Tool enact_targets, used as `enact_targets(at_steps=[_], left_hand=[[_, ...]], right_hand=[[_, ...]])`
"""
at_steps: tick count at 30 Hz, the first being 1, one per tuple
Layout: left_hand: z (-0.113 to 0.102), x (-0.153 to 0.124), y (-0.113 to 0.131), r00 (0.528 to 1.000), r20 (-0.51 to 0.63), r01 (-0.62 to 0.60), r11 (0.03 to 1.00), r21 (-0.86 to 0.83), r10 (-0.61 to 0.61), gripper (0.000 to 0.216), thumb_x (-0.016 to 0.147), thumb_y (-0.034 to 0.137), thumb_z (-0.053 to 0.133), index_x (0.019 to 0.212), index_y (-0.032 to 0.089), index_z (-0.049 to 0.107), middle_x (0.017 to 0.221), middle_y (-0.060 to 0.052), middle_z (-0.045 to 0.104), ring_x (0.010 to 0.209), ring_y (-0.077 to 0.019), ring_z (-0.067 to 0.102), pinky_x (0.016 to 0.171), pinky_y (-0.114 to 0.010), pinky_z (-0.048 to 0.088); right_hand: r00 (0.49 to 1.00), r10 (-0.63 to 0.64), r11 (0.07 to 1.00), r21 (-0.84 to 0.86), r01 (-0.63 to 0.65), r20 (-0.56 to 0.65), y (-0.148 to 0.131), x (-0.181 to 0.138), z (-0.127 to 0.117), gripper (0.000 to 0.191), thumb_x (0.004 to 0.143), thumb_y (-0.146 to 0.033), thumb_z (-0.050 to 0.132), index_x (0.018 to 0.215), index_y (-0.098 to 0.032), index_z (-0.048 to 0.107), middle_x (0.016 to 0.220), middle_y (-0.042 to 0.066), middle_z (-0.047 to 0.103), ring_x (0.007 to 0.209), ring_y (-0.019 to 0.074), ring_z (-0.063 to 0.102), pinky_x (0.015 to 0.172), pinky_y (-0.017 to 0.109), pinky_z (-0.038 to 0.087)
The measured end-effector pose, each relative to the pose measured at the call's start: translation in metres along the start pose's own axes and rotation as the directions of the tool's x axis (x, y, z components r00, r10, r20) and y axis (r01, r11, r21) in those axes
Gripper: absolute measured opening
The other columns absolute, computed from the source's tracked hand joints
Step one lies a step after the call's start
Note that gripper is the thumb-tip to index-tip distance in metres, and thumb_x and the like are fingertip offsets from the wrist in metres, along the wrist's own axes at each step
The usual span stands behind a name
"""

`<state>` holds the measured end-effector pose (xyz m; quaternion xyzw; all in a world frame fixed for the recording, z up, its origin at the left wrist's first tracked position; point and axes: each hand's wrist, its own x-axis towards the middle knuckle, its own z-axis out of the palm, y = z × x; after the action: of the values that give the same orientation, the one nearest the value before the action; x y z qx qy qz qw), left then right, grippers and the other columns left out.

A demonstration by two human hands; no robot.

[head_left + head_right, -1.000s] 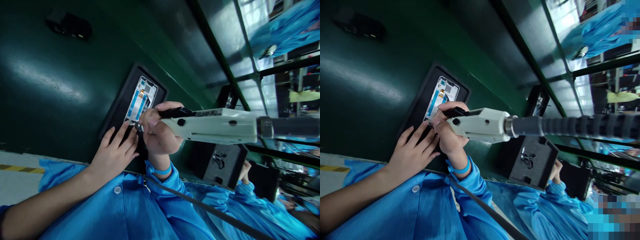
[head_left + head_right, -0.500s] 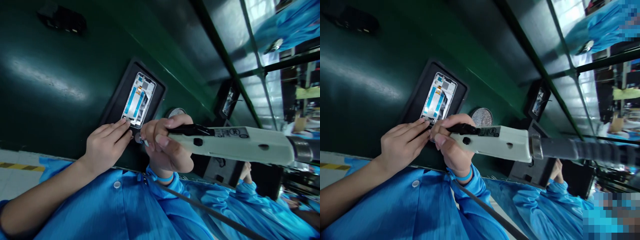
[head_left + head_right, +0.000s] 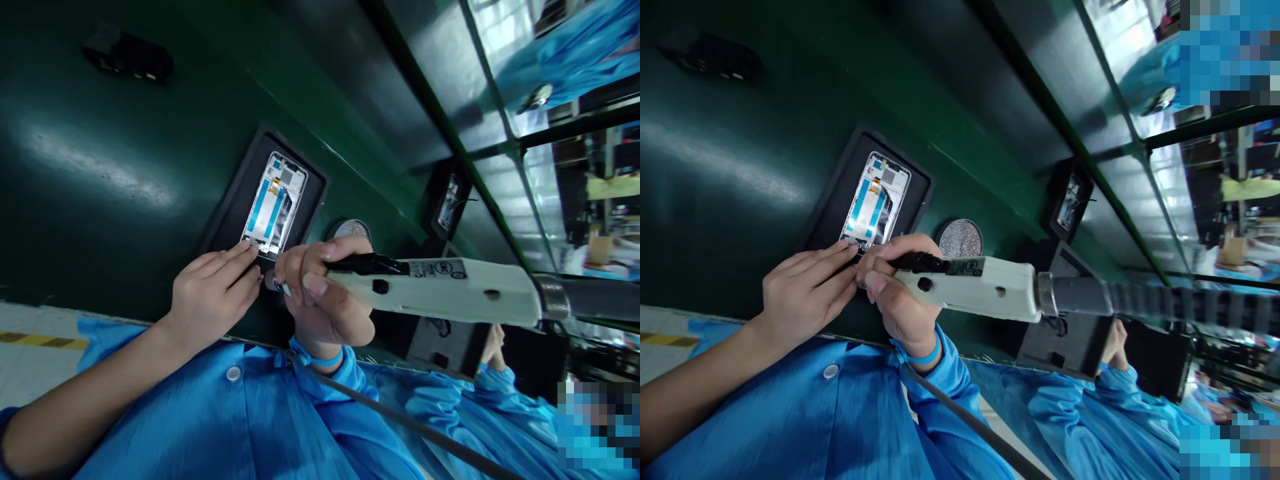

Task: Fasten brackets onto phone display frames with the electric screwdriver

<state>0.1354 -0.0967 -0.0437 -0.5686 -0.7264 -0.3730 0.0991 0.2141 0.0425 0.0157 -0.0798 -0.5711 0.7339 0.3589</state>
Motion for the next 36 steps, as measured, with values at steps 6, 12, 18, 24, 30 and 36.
enact_targets(at_steps=[6,12,18,24,30,36], left_hand=[[0.0,-0.0003,0.0004,1.0,-0.006,0.004,1.0,-0.003,-0.004,0.013,0.104,0.019,0.077,0.115,0.012,0.081,0.131,-0.011,0.085,0.125,-0.0291,0.082,0.093,-0.041,0.069],[0.0011,-0.0022,-0.0003,1.0,-0.002,0.003,1.0,0.008,-0.003,0.009,0.104,0.017,0.077,0.111,0.014,0.081,0.132,-0.01,0.084,0.126,-0.0285,0.082,0.095,-0.042,0.069],[0.0007,-0.001,0.0003,1.0,-0.011,0.011,1.0,-0.003,-0.011,0.009,0.104,0.016,0.076,0.111,0.013,0.081,0.13,-0.01,0.085,0.124,-0.0284,0.083,0.094,-0.042,0.069],[0.0001,0.0003,0.0004,1.0,-0.016,0.01,1.0,-0.002,-0.01,0.007,0.103,0.016,0.077,0.108,0.014,0.082,0.129,-0.01,0.085,0.122,-0.0285,0.083,0.093,-0.041,0.069],[0.0012,-0.0006,-0.0006,1.0,-0.013,0.006,1.0,-0.01,-0.006,0.008,0.103,0.015,0.077,0.109,0.012,0.082,0.13,-0.011,0.085,0.123,-0.0289,0.083,0.092,-0.042,0.069],[0.0012,-0.0013,-0.0005,1.0,-0.017,0.016,1.0,-0.002,-0.016,0.009,0.105,0.017,0.074,0.108,0.014,0.082,0.13,-0.01,0.085,0.122,-0.0282,0.084,0.091,-0.04,0.069]], right_hand=[[0.999,-0.009,1.0,-0.002,0.009,-0.053,0.0019,-0.0015,0.0046,0.011,0.096,-0.025,0.079,0.104,-0.028,0.072,0.055,-0.014,0.043,0.041,0.0075,0.037,0.052,0.024,0.045],[0.999,-0.006,1.0,-0.008,0.006,-0.034,0.0024,-0.0008,0.0026,0.012,0.096,-0.027,0.08,0.105,-0.029,0.073,0.055,-0.014,0.043,0.041,0.0079,0.039,0.052,0.024,0.047],[0.999,0.005,1.0,0.011,-0.005,-0.042,0.001,-0.0011,0.0014,0.014,0.095,-0.024,0.08,0.108,-0.029,0.076,0.056,-0.014,0.043,0.042,0.0076,0.04,0.055,0.025,0.047],[0.999,-0.009,1.0,0.018,0.01,-0.039,0.0023,-0.0014,0.0006,0.018,0.093,-0.023,0.08,0.11,-0.029,0.078,0.057,-0.013,0.045,0.045,0.0086,0.042,0.056,0.025,0.048],[0.998,-0.002,1.0,0.006,0.002,-0.058,-0.0011,-0.0023,0.0027,0.015,0.095,-0.022,0.077,0.108,-0.029,0.075,0.056,-0.013,0.043,0.043,0.0084,0.039,0.056,0.025,0.048],[0.998,-0.02,0.998,-0.066,0.017,-0.052,0.0017,-0.0024,0.004,0.011,0.096,-0.03,0.08,0.103,-0.03,0.071,0.055,-0.014,0.042,0.042,0.0086,0.039,0.054,0.026,0.05]])
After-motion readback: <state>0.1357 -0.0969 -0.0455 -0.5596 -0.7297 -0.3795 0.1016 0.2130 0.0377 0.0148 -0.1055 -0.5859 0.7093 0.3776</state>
